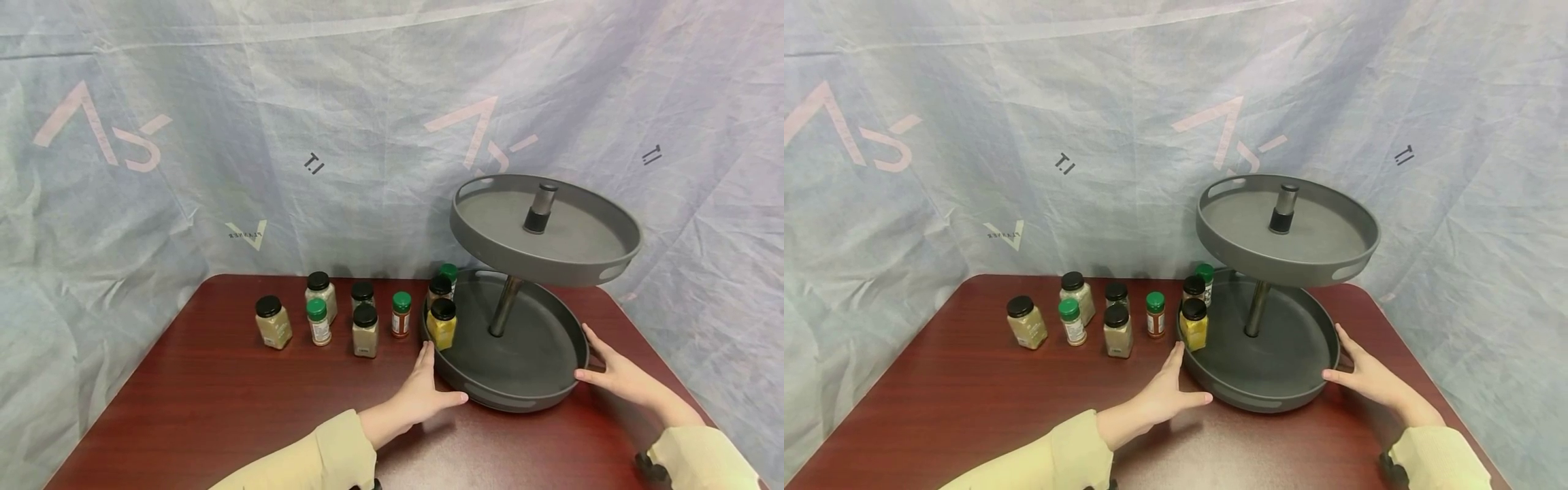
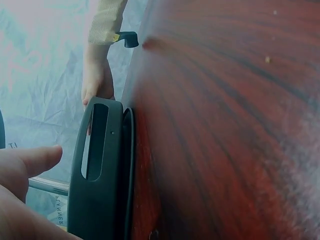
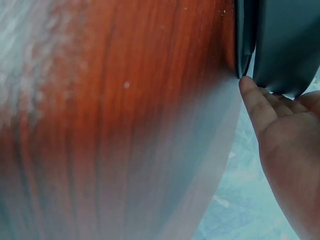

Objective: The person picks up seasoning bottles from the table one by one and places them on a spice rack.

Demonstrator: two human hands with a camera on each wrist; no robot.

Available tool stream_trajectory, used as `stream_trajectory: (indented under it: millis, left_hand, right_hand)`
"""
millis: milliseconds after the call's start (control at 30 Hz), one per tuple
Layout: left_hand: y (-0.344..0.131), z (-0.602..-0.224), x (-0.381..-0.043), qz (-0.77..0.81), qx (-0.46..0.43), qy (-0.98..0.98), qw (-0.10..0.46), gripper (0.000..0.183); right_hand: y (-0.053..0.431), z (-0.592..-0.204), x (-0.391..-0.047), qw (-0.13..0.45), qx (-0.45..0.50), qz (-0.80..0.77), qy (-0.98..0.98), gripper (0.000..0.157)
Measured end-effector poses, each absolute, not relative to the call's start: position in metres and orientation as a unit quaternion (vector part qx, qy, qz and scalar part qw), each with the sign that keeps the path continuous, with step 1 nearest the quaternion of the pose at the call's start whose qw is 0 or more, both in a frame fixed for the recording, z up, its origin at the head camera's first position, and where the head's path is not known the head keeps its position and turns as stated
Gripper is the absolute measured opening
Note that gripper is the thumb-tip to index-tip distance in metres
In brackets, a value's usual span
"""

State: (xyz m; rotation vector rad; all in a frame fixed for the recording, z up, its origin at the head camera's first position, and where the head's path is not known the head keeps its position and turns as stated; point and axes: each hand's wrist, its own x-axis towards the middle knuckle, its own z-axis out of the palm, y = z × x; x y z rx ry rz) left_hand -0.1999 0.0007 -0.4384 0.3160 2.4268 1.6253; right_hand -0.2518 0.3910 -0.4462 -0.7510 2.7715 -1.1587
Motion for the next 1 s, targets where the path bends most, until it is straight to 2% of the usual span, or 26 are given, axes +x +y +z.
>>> stream_trajectory:
  millis: [1000]
  left_hand:
    - [-0.005,-0.441,-0.224,0.539,0.103,0.829,0.104,0.105]
  right_hand:
    - [0.393,-0.449,-0.253,0.025,-0.241,-0.376,0.895,0.093]
